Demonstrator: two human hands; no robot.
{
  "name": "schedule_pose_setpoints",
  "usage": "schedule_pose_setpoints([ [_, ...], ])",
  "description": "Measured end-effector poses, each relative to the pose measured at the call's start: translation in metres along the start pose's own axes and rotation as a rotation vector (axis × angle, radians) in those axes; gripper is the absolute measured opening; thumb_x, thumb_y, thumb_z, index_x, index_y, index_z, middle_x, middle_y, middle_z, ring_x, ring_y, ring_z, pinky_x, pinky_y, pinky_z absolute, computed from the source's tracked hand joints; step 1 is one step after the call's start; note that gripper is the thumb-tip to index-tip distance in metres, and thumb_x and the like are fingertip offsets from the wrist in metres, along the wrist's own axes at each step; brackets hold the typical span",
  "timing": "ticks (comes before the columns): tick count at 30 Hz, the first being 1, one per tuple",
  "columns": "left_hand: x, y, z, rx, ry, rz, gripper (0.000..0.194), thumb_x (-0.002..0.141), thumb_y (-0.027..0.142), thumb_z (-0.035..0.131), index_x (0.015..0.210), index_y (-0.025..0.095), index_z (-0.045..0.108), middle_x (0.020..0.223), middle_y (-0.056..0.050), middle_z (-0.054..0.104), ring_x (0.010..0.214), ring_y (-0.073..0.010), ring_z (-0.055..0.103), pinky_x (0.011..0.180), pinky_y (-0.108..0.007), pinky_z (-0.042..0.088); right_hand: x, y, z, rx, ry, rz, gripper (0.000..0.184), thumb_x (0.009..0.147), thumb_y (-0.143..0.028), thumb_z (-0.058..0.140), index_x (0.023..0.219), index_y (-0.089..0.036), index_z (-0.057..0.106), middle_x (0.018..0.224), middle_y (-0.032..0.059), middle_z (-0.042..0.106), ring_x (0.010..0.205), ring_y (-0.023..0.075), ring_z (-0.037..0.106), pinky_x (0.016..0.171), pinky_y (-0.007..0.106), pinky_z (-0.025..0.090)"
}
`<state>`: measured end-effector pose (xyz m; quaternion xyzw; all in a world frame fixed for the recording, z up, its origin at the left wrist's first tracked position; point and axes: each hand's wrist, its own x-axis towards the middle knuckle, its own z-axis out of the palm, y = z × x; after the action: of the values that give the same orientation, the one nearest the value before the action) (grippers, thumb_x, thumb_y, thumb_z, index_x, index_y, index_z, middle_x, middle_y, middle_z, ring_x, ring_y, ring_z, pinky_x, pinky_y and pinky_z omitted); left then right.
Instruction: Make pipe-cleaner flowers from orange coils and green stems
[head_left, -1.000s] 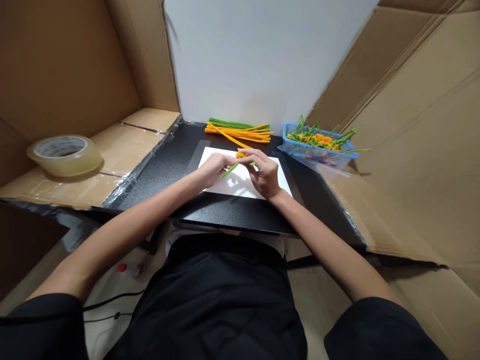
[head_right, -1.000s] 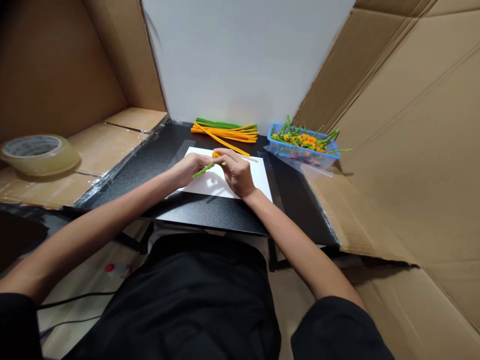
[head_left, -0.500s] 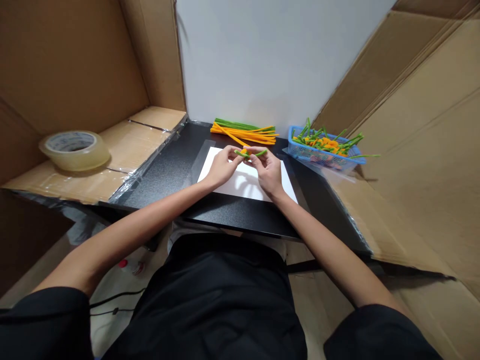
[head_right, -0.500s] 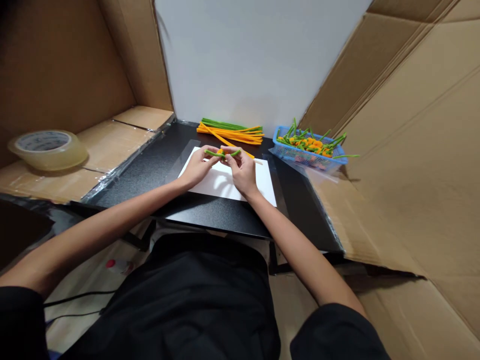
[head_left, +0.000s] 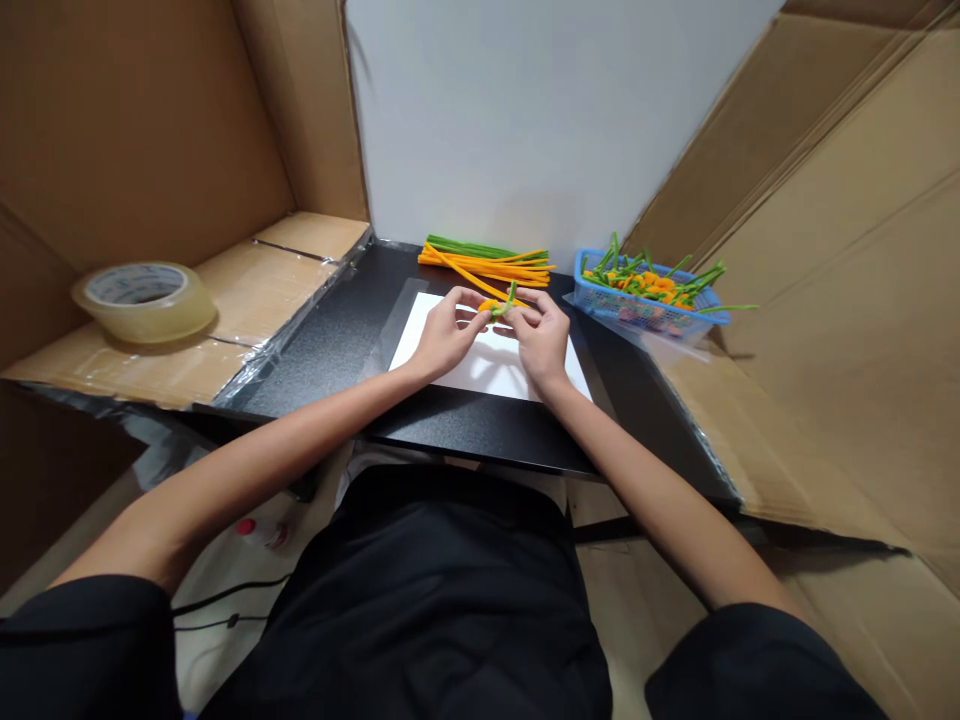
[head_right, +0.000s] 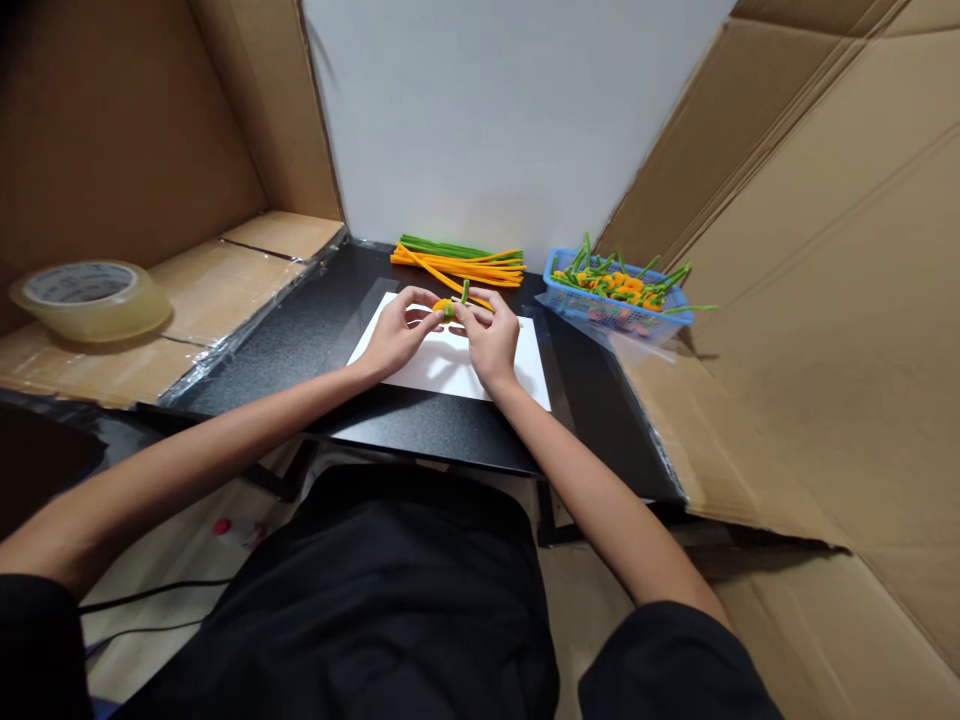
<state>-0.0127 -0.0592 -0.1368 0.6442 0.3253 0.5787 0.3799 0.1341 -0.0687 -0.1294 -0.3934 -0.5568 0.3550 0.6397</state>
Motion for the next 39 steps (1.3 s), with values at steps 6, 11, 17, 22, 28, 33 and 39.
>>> schedule_pose_setpoints([
  [6,0.001,0.002,-0.001,-0.015,0.021,0.048,0.02,0.082,0.028,0.072,0.093,0.016,0.061,0.095,-0.005,0.068,0.079,-0.0126,0.068,0.074,-0.025,0.056,-0.004,-0.007,0.0,-0.275,-0.044,-0.215,0.024,0.086,-0.039,0.067,0.101,-0.023,0.075,0.094,0.0041,0.074,0.077,0.0189,0.07,0.063,0.03,0.06],
  [11,0.001,0.005,-0.001,-0.057,0.032,-0.001,0.021,0.079,0.025,0.073,0.093,0.016,0.059,0.091,-0.004,0.068,0.074,-0.0116,0.067,0.071,-0.025,0.057,-0.001,-0.007,-0.003,-0.517,-0.096,-0.477,0.021,0.09,-0.022,0.059,0.099,-0.028,0.078,0.09,0.0036,0.062,0.084,0.0175,0.062,0.07,0.027,0.055],
  [17,0.001,0.009,-0.003,-0.055,0.017,0.01,0.022,0.08,0.024,0.072,0.096,0.017,0.059,0.089,-0.003,0.067,0.077,-0.0126,0.067,0.07,-0.025,0.057,0.001,-0.005,-0.005,-0.517,-0.149,-0.52,0.028,0.088,-0.012,0.057,0.103,-0.027,0.076,0.088,0.0027,0.064,0.083,0.0179,0.063,0.076,0.031,0.053],
  [22,0.003,0.007,-0.006,-0.058,-0.032,0.052,0.026,0.08,0.029,0.073,0.101,0.018,0.063,0.085,-0.002,0.066,0.076,-0.0128,0.067,0.07,-0.025,0.058,0.001,-0.008,-0.007,-0.433,-0.098,-0.438,0.013,0.087,-0.02,0.065,0.096,-0.022,0.074,0.09,0.0036,0.072,0.081,0.0192,0.067,0.075,0.033,0.054],
  [28,0.007,0.004,-0.008,-0.101,-0.007,0.02,0.027,0.076,0.037,0.078,0.088,0.017,0.066,0.089,-0.004,0.069,0.082,-0.0145,0.066,0.072,-0.028,0.058,0.009,-0.007,-0.012,-0.365,-0.208,-0.402,0.01,0.082,-0.026,0.072,0.091,-0.024,0.076,0.09,0.0029,0.07,0.08,0.0188,0.067,0.074,0.033,0.057],
  [33,0.01,0.0,-0.01,-0.157,-0.025,-0.055,0.031,0.07,0.039,0.082,0.085,0.015,0.068,0.085,-0.004,0.069,0.079,-0.0154,0.067,0.073,-0.03,0.057,0.011,-0.004,-0.015,-0.346,-0.21,-0.376,0.009,0.08,-0.028,0.075,0.089,-0.024,0.076,0.088,0.0021,0.07,0.078,0.0184,0.067,0.074,0.034,0.057],
  [39,0.01,0.002,-0.012,-0.188,-0.046,-0.083,0.038,0.063,0.04,0.088,0.085,0.014,0.07,0.084,-0.005,0.072,0.075,-0.016,0.07,0.074,-0.033,0.059,0.009,-0.007,-0.014,-0.372,-0.15,-0.357,0.016,0.079,-0.038,0.077,0.083,-0.022,0.076,0.084,0.0032,0.072,0.076,0.0191,0.068,0.071,0.034,0.057],
])
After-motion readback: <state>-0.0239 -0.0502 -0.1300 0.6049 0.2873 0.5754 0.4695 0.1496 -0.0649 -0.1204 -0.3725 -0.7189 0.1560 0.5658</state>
